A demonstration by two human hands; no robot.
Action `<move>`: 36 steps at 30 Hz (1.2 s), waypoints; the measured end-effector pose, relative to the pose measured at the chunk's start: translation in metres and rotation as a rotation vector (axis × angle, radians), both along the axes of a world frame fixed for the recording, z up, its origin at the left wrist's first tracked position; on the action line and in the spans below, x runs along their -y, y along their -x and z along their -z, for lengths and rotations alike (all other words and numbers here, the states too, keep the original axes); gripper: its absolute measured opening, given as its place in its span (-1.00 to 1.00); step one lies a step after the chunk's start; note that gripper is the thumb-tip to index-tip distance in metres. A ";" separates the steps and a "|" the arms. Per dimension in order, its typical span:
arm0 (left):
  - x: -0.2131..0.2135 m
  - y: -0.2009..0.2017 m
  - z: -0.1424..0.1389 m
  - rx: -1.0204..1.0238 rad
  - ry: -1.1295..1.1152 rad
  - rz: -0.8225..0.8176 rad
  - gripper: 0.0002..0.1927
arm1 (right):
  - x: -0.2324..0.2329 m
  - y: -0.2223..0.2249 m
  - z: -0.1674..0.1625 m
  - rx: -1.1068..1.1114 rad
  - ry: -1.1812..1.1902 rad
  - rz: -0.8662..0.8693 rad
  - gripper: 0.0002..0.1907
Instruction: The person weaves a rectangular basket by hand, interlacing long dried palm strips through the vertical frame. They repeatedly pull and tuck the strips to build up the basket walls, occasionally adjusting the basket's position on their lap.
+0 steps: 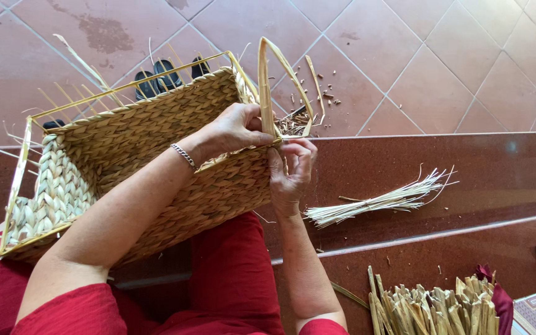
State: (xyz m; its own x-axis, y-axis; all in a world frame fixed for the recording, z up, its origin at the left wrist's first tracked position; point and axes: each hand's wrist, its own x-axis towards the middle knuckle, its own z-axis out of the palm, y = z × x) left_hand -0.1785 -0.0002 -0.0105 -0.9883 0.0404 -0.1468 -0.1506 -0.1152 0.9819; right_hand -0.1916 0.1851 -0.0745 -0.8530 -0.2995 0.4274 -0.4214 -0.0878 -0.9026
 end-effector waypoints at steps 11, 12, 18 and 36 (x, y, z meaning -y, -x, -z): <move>-0.021 -0.029 -0.008 -0.104 0.373 -0.185 -0.33 | -0.021 0.021 -0.057 -0.736 -0.681 -0.001 -0.86; -0.024 -0.033 -0.008 -0.112 0.301 -0.240 -0.26 | -0.021 0.022 -0.060 -0.719 -0.685 -0.037 -0.86; -0.043 -0.045 0.013 -0.374 0.613 -0.463 -0.46 | -0.029 0.025 -0.055 -0.651 -0.628 -0.201 -0.89; -0.038 -0.030 0.035 -0.511 0.745 -0.389 -0.51 | -0.182 -0.122 -0.011 -0.092 -0.939 -1.053 -0.87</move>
State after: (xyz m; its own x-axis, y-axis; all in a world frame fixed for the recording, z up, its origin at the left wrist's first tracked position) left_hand -0.1483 0.0374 -0.0457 -0.8646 -0.2307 0.4463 0.2298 0.6083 0.7597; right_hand -0.0692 0.3674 -0.0630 -0.0352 -0.9694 -0.2430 -0.5962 0.2155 -0.7733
